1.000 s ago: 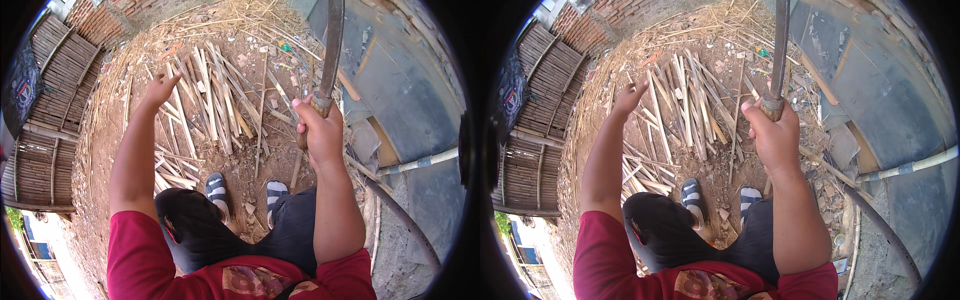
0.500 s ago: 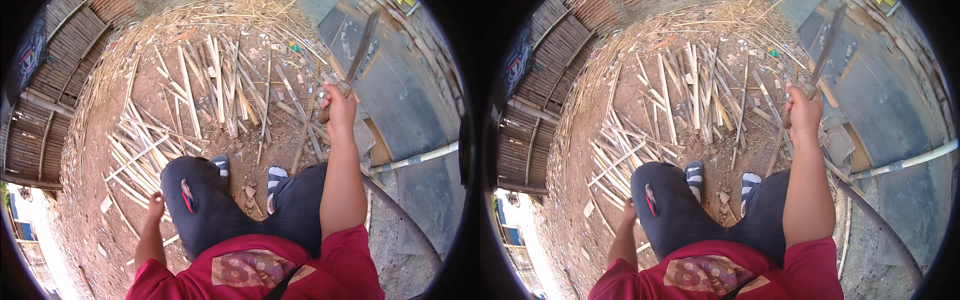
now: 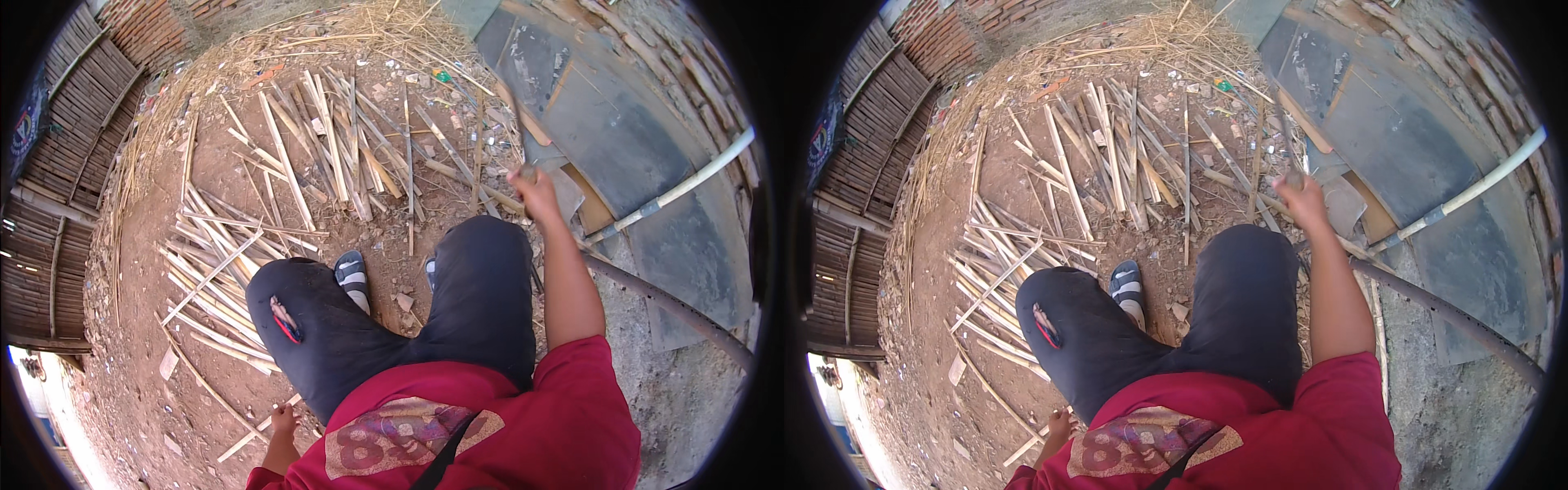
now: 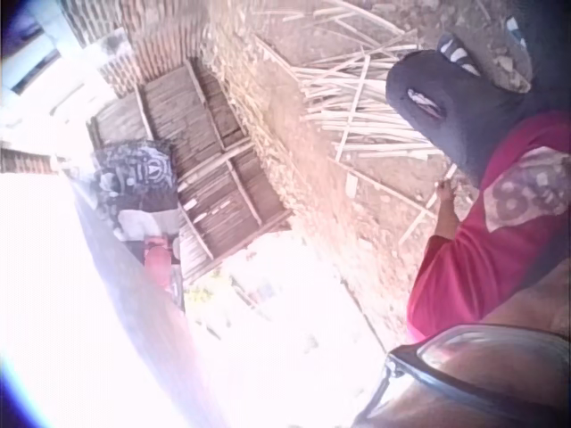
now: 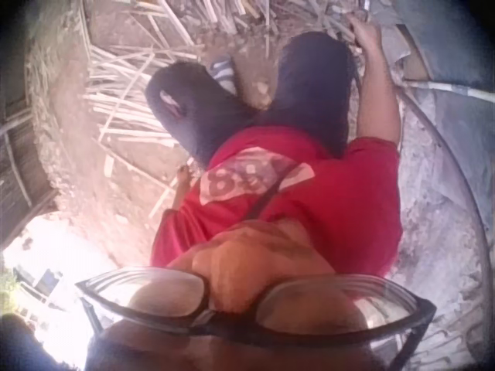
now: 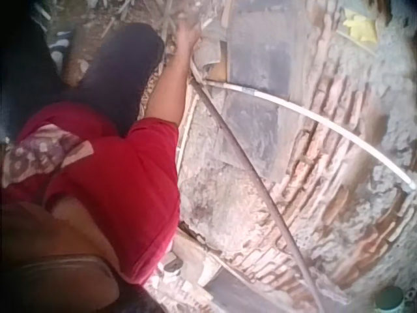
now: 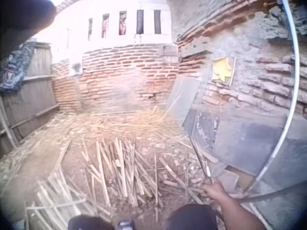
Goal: The person splits a piece of wood into thin strips by striking a machete with a hammer, then trims the resulting strips by hand using the machete blade.
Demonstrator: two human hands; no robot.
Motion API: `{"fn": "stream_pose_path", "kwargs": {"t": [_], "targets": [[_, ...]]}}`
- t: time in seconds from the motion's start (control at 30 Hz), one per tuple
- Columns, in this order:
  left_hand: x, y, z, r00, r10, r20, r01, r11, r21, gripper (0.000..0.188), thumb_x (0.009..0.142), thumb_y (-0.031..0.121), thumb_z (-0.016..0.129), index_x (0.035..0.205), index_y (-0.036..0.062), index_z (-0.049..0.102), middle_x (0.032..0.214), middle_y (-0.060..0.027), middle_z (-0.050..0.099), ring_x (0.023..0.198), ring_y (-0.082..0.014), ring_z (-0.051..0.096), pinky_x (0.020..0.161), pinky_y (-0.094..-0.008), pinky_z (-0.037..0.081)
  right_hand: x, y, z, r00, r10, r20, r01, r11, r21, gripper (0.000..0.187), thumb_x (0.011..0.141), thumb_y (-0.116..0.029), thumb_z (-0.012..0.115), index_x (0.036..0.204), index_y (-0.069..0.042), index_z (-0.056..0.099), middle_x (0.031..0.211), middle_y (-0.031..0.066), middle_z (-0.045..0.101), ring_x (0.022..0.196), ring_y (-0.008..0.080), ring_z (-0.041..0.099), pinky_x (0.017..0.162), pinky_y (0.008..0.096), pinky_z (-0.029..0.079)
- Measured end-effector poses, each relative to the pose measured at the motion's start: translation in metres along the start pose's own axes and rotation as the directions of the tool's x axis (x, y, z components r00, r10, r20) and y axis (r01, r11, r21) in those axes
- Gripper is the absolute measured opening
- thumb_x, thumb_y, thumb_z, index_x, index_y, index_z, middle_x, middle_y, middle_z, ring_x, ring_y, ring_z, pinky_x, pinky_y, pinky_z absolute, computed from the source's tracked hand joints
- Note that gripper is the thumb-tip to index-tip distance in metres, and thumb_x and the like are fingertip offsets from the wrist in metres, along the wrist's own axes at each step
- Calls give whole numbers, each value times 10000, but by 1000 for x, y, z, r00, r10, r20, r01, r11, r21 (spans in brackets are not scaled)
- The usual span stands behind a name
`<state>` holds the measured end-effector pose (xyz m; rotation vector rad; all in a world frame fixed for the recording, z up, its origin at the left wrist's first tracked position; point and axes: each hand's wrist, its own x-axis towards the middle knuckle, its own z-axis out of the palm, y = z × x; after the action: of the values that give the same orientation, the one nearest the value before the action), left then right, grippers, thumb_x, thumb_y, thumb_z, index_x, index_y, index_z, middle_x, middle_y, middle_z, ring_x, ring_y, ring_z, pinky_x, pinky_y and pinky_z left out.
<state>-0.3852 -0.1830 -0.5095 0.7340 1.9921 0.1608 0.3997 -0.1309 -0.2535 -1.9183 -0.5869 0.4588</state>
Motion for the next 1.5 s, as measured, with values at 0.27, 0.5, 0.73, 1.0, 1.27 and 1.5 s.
{"fn": "stream_pose_path", "kwargs": {"t": [0.27, 0.5, 0.73, 1.0, 1.27, 1.5], "targets": [[-33, 19, -42, 988, -120, 101, 115, 992, 50, 415, 1008, 364, 597, 1281, 57, 537, 1069, -85, 660, 780, -239, 700, 643, -411, 536, 31, 282, 59, 916, 217, 338, -37, 883, -468, 591, 838, -434, 728, 1220, 11, 663, 1108, 273, 701, 1108, 405, 663, 913, 456, 506], [-63, 56, -86, 982, -173, -81, 181, 979, 98, 390, 1008, 380, 585, 1251, 83, 520, 1090, -77, 645, 828, -229, 697, 628, -399, 538, 19, 324, 112, 862, 306, 405, 29, 766, -642, 583, 803, -395, 777, 1215, 5, 672, 1073, 249, 715, 1060, 367, 689, 896, 439, 525], [-89, 136, -63, 989, -115, -97, 132, 972, 196, 449, 954, 384, 642, 1259, 73, 533, 1018, -62, 677, 801, -207, 683, 641, -383, 530, 25, 285, 115, 861, 346, 372, -178, 891, -417, 556, 756, -304, 793, 1204, 1, 668, 935, 205, 732, 902, 362, 719, 819, 435, 548], [-102, 164, -57, 991, 77, -107, -74, 997, 36, 320, 987, 300, 629, 1190, 59, 573, 957, -54, 677, 734, -181, 661, 626, -352, 531, 38, 282, 111, 950, 88, 301, 38, 920, -390, 503, 724, -229, 754, 1168, -6, 672, 957, 205, 721, 919, 363, 704, 804, 434, 540], [-88, 193, -65, 912, 331, -243, -361, 928, -90, 290, 1033, 278, 586, 1197, 39, 581, 1022, -67, 682, 743, -169, 688, 621, -315, 524, 71, 220, 15, 946, -4, 325, 48, 990, -130, 392, 744, -114, 716, 1126, -28, 691, 949, 140, 725, 853, 234, 693, 776, 361, 531], [-122, 306, -34, 711, 670, -212, -689, 724, -23, 316, 1022, 246, 606, 1237, 13, 610, 1056, -81, 701, 803, -153, 708, 656, -274, 525, 53, 90, -82, 875, -24, 484, 104, 985, -138, 271, 802, -25, 655, 1069, -18, 703, 964, 46, 727, 820, 114, 638, 770, 285, 512]]}}
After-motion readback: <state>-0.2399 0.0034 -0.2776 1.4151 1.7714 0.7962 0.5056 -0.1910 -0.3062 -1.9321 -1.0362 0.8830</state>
